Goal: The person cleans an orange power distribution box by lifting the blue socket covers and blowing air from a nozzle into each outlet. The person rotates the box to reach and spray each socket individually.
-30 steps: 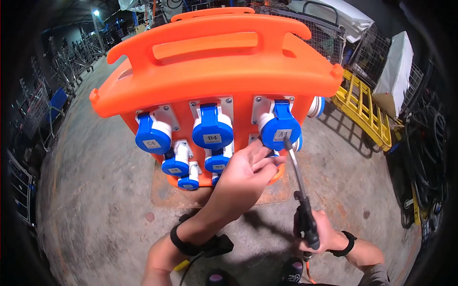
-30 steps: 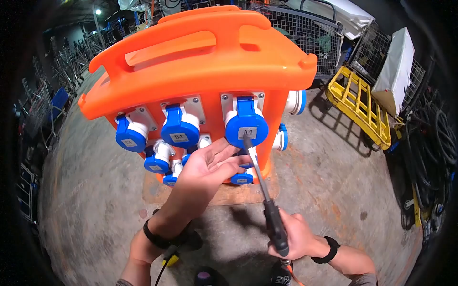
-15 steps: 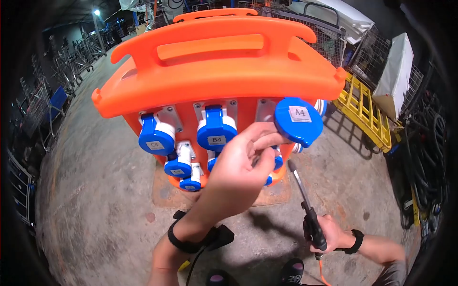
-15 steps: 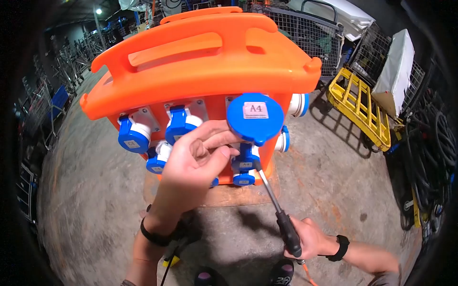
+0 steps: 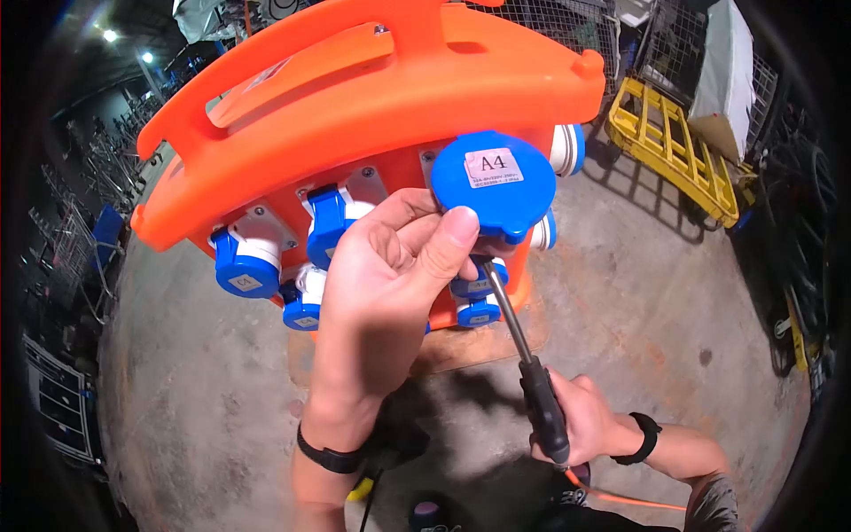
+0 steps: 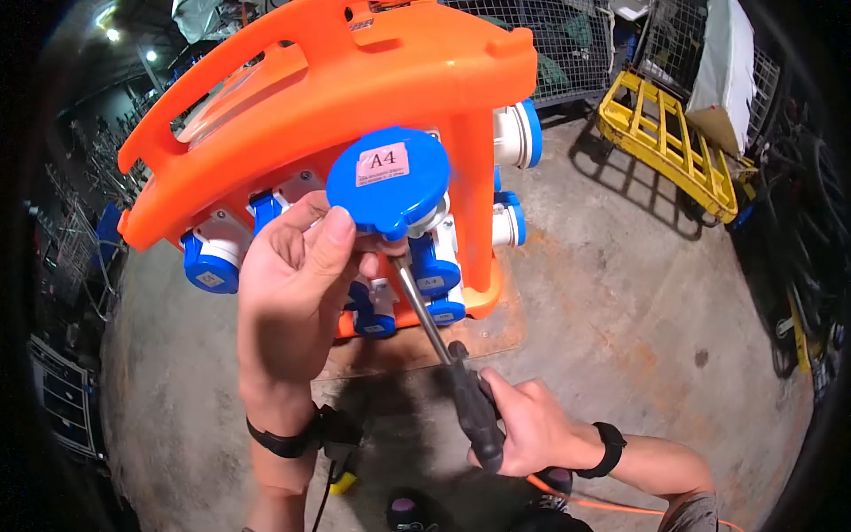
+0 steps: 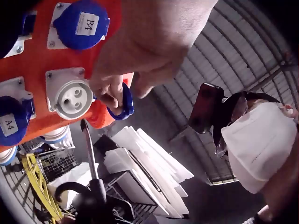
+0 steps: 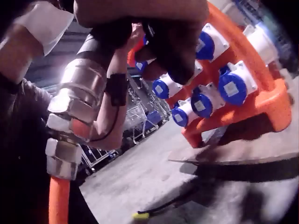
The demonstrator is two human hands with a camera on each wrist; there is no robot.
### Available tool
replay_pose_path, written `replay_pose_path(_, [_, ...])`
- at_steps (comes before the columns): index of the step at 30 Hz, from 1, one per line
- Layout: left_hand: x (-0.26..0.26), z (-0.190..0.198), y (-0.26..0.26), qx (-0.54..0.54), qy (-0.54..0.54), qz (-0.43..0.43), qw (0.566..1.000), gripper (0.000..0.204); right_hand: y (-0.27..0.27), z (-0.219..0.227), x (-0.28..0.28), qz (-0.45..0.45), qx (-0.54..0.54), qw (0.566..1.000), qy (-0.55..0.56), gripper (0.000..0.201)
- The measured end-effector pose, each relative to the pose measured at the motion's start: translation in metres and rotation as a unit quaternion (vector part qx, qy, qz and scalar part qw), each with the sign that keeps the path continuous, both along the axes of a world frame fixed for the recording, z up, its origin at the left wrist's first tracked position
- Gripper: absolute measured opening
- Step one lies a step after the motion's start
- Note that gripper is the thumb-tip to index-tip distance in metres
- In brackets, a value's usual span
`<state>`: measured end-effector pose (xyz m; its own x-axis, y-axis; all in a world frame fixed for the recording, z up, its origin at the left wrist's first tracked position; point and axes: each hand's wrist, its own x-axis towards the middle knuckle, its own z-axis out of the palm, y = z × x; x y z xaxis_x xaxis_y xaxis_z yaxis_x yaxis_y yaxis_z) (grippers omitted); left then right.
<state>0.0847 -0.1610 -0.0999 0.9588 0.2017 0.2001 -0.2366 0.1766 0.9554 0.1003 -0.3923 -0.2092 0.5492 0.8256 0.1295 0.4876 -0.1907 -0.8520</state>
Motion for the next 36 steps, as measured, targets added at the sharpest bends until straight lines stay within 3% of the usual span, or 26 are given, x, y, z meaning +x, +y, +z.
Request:
replay_pose_path(3, [0.001, -0.002, -0.001, -0.013, -0.017, -0.016, 1.0, 0.031, 0.006, 0.009, 0.002, -0.033, -0.005, 0.999, 0.0, 0.044])
replay_pose_path(5, [0.001, -0.003, -0.004, 0.021, -0.006, 0.036, 0.999, 0.037, 0.007, 0.007, 0.002, -0.059, -0.003, 0.998, 0.023, 0.043])
replay_pose_path(9, [0.002, -0.012, -0.004, 0.055, -0.028, 0.056, 0.996, 0.039, 0.009, 0.003, -0.003, -0.094, 0.016, 0.995, 0.033, 0.041])
replay_pose_path(12, [0.004, -0.019, -0.006, 0.139, -0.052, 0.12, 0.982, 0.044, 0.006, -0.001, -0.007, -0.106, 0.003, 0.993, 0.045, 0.041])
replay_pose_path(14, [0.008, -0.024, -0.007, 0.171, -0.133, 0.204, 0.955, 0.05, 0.006, -0.006, -0.009, -0.105, -0.008, 0.993, 0.053, 0.042])
replay_pose_path(15, [0.01, -0.026, -0.006, 0.17, -0.133, 0.205, 0.955, 0.05, 0.008, -0.008, -0.01, -0.099, -0.015, 0.993, 0.064, 0.043])
replay_pose_path(18, [0.015, -0.036, -0.002, 0.307, -0.149, 0.241, 0.909, 0.061, 0.014, -0.007, -0.012, -0.082, -0.032, 0.992, 0.091, 0.044])
replay_pose_path(22, [0.012, -0.032, -0.001, 0.323, -0.092, 0.194, 0.922, 0.066, 0.016, -0.009, -0.013, -0.069, -0.045, 0.991, 0.103, 0.045])
replay_pose_path(30, [0.01, -0.026, 0.003, 0.359, -0.114, 0.159, 0.913, 0.069, 0.011, 0.001, -0.015, -0.018, -0.066, 0.995, 0.078, 0.046])
replay_pose_path(36, [0.009, -0.027, 0.003, 0.345, -0.13, 0.155, 0.916, 0.068, 0.015, 0.005, -0.002, -0.039, 0.035, 0.998, 0.023, 0.043])
